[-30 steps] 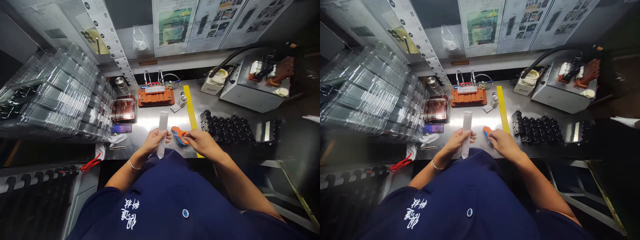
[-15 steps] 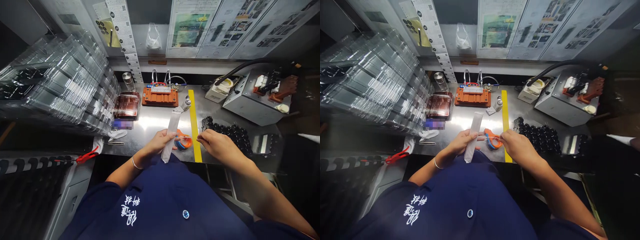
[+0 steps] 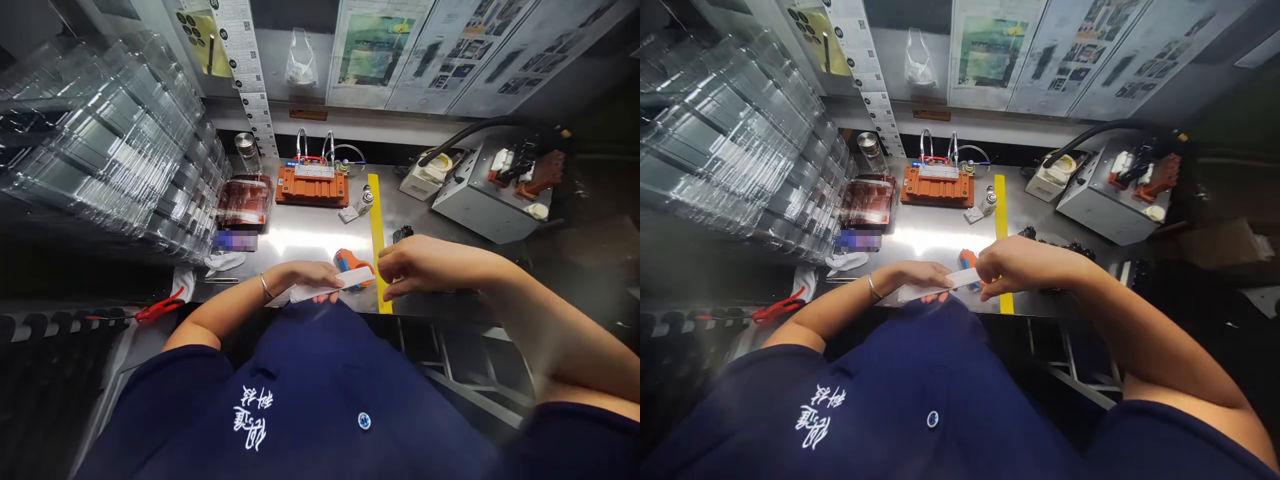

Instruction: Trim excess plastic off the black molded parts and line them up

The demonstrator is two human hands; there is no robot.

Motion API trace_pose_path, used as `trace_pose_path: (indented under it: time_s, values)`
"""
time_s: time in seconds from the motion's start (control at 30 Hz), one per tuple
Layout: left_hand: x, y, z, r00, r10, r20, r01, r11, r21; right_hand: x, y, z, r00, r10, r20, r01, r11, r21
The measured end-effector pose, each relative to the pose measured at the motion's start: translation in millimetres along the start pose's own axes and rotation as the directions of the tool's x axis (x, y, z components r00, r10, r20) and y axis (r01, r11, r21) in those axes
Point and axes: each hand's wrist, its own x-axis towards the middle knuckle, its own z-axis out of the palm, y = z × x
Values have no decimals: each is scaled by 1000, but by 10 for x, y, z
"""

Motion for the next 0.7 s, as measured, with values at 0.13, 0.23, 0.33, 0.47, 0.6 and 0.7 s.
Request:
trace_pose_path:
  time_s: [0.13, 0.23, 0.33, 0.47, 0.6, 0.7]
  values:
    - [153, 201, -13, 996, -16, 87, 10, 997, 72, 198, -265, -133, 964, -113, 240, 108, 994, 33]
    - [169, 335, 6, 992, -1, 129, -16, 992, 127, 281, -355, -146, 979, -35, 201, 63, 989, -135]
    - [125, 436, 63, 982, 5, 190, -47, 975, 216, 361, -351, -132, 981, 68, 182, -8, 950, -311]
    - [61, 499, 129, 977, -14, 214, -44, 964, 264, 426, -308, -103, 982, 80, 169, -7, 918, -396]
    - [11, 528, 159, 972, 24, 233, -94, 952, 292, 443, -329, -72, 985, 101, 139, -36, 912, -408]
    - [-36, 531, 209, 978, 28, 205, -97, 938, 334, 469, -361, -29, 981, 138, 135, -76, 918, -389]
